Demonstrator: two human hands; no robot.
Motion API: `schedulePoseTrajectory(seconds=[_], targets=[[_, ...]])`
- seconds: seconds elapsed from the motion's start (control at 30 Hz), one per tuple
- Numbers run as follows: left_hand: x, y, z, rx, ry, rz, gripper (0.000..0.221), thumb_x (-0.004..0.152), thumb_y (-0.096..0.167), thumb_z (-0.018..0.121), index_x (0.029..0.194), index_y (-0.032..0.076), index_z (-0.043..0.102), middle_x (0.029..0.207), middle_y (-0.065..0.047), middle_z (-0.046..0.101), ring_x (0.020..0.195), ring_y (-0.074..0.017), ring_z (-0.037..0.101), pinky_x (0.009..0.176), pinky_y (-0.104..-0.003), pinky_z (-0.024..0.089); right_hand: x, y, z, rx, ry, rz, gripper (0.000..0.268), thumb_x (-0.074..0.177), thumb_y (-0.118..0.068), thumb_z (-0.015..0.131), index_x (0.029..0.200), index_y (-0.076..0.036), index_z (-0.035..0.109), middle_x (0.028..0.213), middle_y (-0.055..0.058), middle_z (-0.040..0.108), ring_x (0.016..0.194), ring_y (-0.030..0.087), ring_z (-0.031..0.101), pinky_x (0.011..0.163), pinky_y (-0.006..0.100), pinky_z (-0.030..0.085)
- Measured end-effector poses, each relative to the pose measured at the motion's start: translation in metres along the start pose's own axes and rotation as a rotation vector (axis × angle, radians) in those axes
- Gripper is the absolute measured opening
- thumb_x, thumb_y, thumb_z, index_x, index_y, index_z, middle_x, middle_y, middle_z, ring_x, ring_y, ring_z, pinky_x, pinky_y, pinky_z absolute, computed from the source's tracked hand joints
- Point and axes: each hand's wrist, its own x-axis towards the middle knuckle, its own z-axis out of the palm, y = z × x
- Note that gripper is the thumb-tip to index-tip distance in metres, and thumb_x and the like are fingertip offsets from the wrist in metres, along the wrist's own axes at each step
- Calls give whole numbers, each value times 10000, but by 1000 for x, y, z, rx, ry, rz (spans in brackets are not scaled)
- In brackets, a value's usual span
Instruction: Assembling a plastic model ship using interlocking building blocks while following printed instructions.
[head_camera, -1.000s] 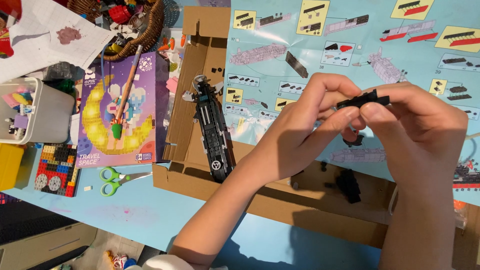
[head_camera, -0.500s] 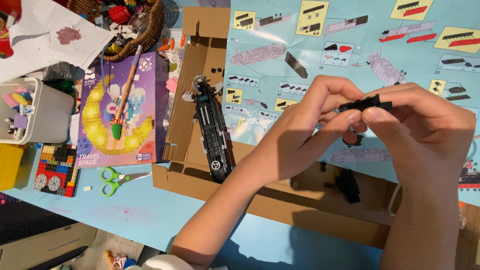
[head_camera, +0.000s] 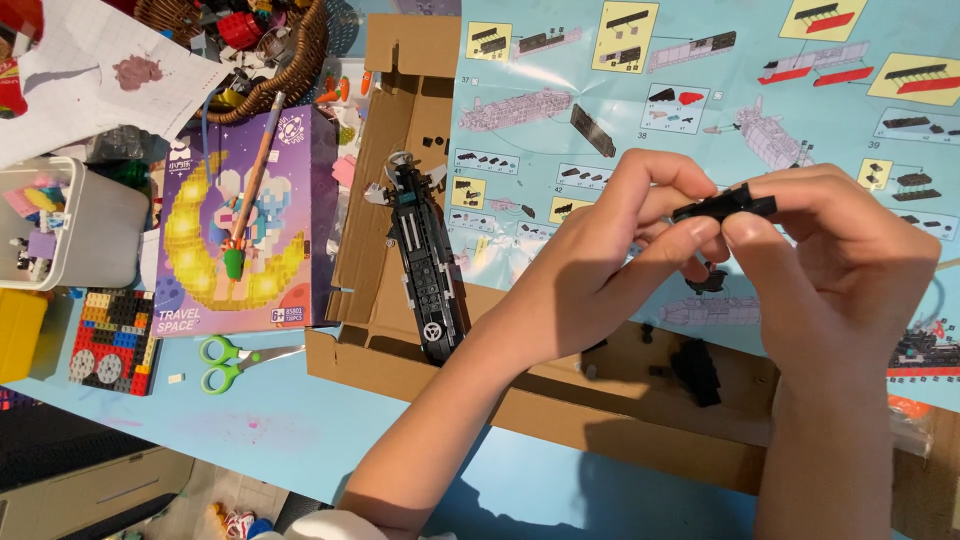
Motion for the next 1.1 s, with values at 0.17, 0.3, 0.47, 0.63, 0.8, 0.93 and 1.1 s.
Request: schedulePoseTrajectory(seconds=[0.17,0.3,0.47,0.63,0.8,0.93,1.1], targets=[[1,1,-2,67,27,-3,244,1011,308,370,1166,119,363,965,-76,639,850,-192,641,818,-298,505,4,4,0,110,-59,133,89,1014,26,541,1006,106,581,878,167,565,795,230,531,689,322,483],[1,2,-2,138,24,3,330,983,409,393,1189,155,348,1045,-57,670,836,-187,677,718,-284,476,3,12,-5,16,-54,149,109,1033,-20,578,1019,82,612,877,134,540,799,191,455,687,295,376],[5,1,-8,175,44,-94,226,981,259,426,1182,159,401,1120,-78,685,891,-202,741,801,-320,549,8,6,-4,35,-101,195,148,990,-37,587,1065,74,649,927,153,614,844,206,546,695,275,464],[0,7,-19,213,62,-53,230,1009,237,472,1220,147,462,876,0,620,916,-142,713,798,-253,531,11,1,1,39,-144,196,161,974,-12,564,1080,46,670,930,118,653,850,175,534,685,258,464],[-2,10,-22,254,49,-43,236,1025,240,452,1238,139,470,844,0,616,997,-129,721,802,-233,506,13,-5,0,1,-192,220,222,979,-50,508,1042,15,710,898,94,681,787,145,537,636,235,408],[-2,12,-24,284,57,-16,212,1025,231,457,1220,148,471,948,-9,676,959,-113,698,856,-246,522,10,2,-1,37,-193,188,250,984,-36,476,1105,62,671,878,112,612,786,168,497,644,271,368],[-2,13,-25,308,63,-40,223,1019,234,465,1212,125,486,723,42,430,838,-90,664,771,-217,497,10,3,-2,27,-192,177,260,987,-46,474,1114,47,681,914,125,645,815,180,528,655,279,395]])
